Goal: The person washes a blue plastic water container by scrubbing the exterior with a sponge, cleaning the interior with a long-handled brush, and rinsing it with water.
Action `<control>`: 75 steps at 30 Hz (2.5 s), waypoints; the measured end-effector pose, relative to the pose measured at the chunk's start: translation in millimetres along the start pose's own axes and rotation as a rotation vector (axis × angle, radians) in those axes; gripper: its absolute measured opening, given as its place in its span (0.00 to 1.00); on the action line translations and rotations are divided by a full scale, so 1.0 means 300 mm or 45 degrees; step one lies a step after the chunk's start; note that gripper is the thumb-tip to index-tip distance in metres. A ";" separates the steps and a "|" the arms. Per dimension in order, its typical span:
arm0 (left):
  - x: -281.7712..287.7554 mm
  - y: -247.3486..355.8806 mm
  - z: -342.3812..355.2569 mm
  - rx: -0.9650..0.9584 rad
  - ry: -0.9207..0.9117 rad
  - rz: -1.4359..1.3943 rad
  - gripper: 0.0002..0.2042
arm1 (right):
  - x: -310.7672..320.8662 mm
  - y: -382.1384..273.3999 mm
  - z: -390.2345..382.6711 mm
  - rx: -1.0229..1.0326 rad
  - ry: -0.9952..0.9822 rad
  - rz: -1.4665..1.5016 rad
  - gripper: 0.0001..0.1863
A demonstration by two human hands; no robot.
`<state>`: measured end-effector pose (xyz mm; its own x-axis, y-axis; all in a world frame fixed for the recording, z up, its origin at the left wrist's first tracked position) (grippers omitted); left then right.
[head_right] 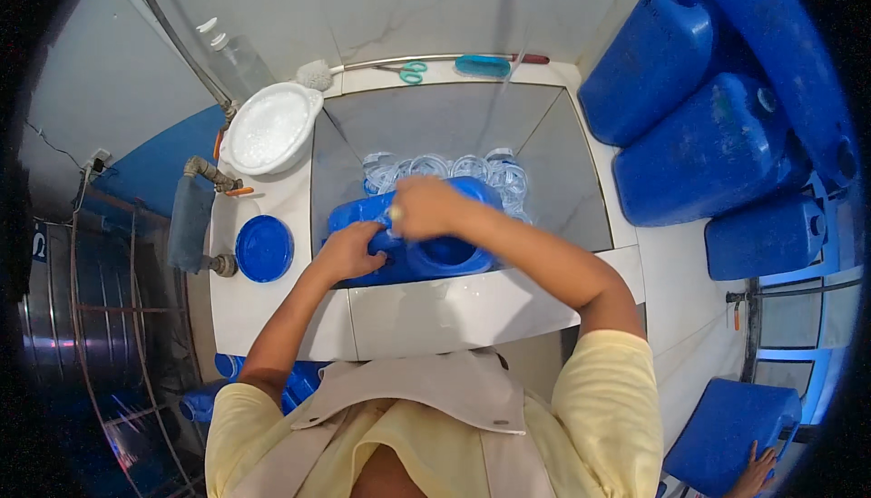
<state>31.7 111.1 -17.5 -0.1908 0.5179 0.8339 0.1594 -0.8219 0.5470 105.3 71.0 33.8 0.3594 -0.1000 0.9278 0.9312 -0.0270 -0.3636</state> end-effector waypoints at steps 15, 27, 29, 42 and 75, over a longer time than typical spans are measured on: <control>0.062 0.043 0.283 0.491 0.468 0.141 0.15 | 0.368 0.626 0.066 -0.225 0.486 0.328 0.15; 0.003 0.092 0.431 0.669 0.578 -0.123 0.24 | 0.295 0.555 -0.084 -0.284 1.150 -0.205 0.09; 0.045 0.039 0.374 0.726 0.636 -0.087 0.24 | 0.213 0.354 -0.069 0.100 1.087 -0.134 0.07; 0.036 -0.453 0.035 1.109 0.724 -0.162 0.30 | -0.218 0.010 -0.209 0.571 0.451 0.235 0.14; 0.028 -0.136 0.236 0.742 0.513 -0.231 0.26 | 0.182 0.676 0.278 -0.271 0.545 0.840 0.19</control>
<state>92.3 165.7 -27.6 -0.5868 0.4139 0.6960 0.5599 -0.4135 0.7180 319.0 143.0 17.6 0.7352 -0.5316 0.4207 0.4891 -0.0138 -0.8721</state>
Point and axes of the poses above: each hand's wrist, its own z-axis towards the middle knuckle, its own x-axis out of the back of the hand, y = z × x, the point moved 10 cm from there along z, towards the middle knuckle, and after that the axes turned 5 degrees about y, right-handed, at the moved point
